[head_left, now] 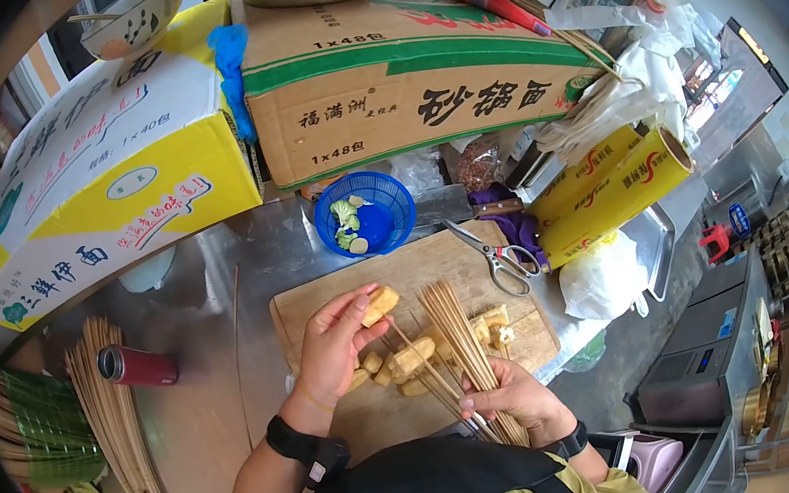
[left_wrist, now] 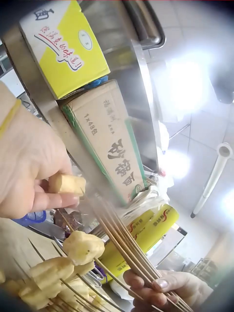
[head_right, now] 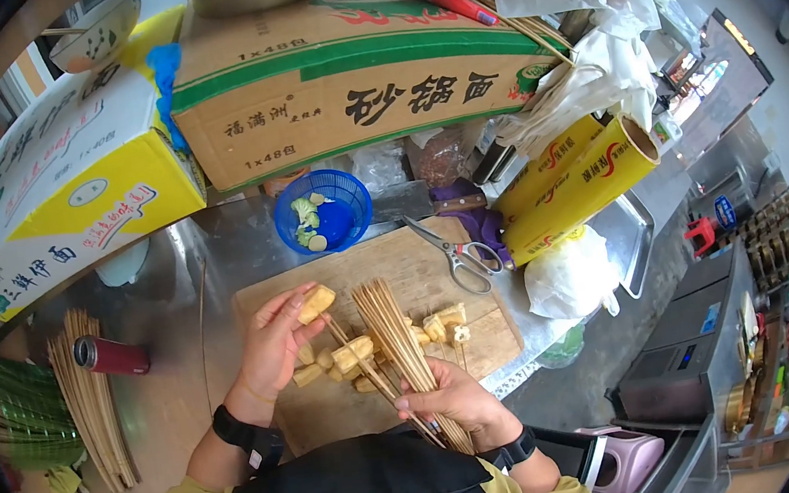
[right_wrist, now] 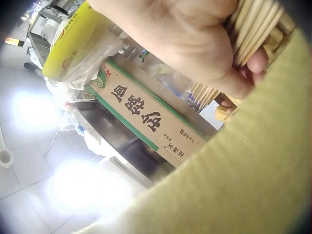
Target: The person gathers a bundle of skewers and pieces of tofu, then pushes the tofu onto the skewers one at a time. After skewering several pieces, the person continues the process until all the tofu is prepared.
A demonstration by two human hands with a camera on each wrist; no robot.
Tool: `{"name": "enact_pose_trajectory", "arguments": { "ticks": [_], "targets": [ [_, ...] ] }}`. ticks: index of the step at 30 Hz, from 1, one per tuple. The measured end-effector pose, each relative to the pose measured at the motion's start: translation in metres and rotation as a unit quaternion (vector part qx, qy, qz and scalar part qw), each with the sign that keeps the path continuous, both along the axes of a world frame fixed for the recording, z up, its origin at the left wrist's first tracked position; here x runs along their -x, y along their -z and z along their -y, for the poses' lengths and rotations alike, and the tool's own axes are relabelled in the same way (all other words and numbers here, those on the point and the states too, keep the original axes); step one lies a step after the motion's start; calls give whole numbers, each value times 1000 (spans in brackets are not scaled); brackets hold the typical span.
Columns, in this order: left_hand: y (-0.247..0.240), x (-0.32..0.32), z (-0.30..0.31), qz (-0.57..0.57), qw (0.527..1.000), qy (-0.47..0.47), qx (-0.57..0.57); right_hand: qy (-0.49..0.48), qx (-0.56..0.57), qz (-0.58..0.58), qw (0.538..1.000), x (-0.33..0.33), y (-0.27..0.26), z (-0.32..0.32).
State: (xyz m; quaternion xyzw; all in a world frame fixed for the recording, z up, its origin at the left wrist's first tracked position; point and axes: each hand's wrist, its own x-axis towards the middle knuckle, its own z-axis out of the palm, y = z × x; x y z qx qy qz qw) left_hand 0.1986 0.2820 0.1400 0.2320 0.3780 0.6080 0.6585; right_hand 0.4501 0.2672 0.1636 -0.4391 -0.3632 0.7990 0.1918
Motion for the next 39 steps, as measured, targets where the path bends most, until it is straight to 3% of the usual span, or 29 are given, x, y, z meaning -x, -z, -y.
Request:
{"name": "enact_pose_trajectory", "arguments": {
  "ticks": [11, 23, 26, 27, 30, 33, 36, 39],
  "targets": [
    [0, -19, 6, -254, 958, -66, -120, 33, -11, 19, 999, 1, -8, 1],
    [16, -41, 8, -303, 946, 43, -106, 54, -30, 31, 998, -7, -1, -1],
    [15, -24, 3, -480, 848, -40, -223, 80, -40, 32, 995, -8, -2, -2],
    [13, -17, 2, -386, 911, -25, -141, 91, -44, 30, 994, -9, -3, -2],
    [70, 31, -4, -559, 823, 12, -102, 114, -41, -14, 993, -15, 0, -2],
    [84, 46, 14, -654, 712, 184, -177, 126, -20, -76, 989, -19, -4, 1],
    [105, 51, 18, -689, 651, 227, -225, 105, -19, -80, 991, -23, -1, -1],
    [99, 53, 19, -694, 657, 205, -211, 101, -19, -57, 993, -25, 3, -2]
  ]
}}
